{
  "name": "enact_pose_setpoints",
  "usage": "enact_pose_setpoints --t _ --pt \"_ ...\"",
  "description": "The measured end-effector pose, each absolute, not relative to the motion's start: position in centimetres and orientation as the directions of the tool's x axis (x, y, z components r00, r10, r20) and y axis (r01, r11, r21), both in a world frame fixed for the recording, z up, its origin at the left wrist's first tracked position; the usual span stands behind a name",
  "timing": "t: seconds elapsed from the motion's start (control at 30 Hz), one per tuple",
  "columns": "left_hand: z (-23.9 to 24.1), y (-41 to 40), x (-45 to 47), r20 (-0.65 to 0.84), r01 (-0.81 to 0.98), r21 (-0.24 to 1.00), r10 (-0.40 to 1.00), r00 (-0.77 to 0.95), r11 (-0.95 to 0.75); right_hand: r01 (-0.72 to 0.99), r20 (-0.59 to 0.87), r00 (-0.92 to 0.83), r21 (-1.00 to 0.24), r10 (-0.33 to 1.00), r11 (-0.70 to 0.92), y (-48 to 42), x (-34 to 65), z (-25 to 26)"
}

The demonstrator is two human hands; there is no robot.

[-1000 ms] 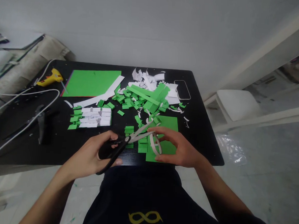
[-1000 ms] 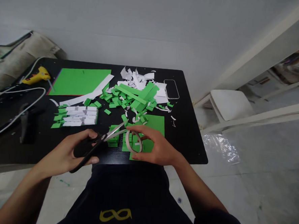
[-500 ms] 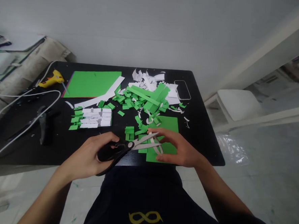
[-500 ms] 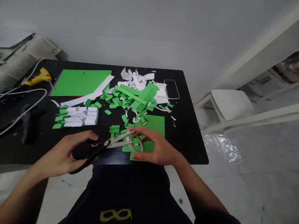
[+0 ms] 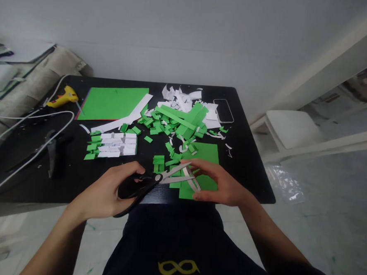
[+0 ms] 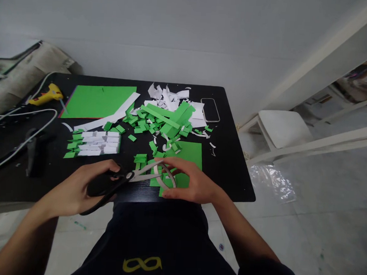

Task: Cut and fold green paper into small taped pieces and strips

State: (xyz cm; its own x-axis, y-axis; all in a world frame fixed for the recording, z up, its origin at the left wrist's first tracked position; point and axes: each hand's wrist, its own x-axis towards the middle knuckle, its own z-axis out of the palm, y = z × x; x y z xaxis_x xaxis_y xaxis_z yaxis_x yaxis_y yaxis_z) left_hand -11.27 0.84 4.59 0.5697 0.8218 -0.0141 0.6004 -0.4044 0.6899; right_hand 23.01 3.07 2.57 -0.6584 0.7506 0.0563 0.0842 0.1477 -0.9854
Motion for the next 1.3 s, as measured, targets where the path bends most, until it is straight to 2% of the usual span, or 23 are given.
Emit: enact_pose_setpoints --t 0.23,0.47,0.93,1.1,1.3 --pt "4.7 0.7 -11.8 0.028 0.597 0.695 0.844 0.535 -0.401 0.099 0.060 -0.629 -0.983 0.775 0.157 2.9 23.2 2.1" --pt "4.8 1.1 -11.9 -0.050 0.630 0.676 0.829 0.558 -0.383 0.083 0.087 -0.626 -0.981 0.775 0.177 2.9 23.0 2.5" --pt "4.8 1.1 -12.4 0.007 0.571 0.713 0.819 0.573 -0.406 0.091 0.042 -0.633 -0.987 0.773 0.128 3.1 23.1 2.2" --pt "4.6 1.2 -12.4 -0.054 0.635 0.681 0.840 0.540 -0.365 0.075 0.064 -0.640 -0.987 0.766 0.145 3.1 23.0 2.3" --pt "4.6 1.1 -12.1 -0.067 0.618 0.699 0.827 0.559 -0.361 0.065 0.059 -0.646 -0.989 0.761 0.131 3.1 22.9 2.6"
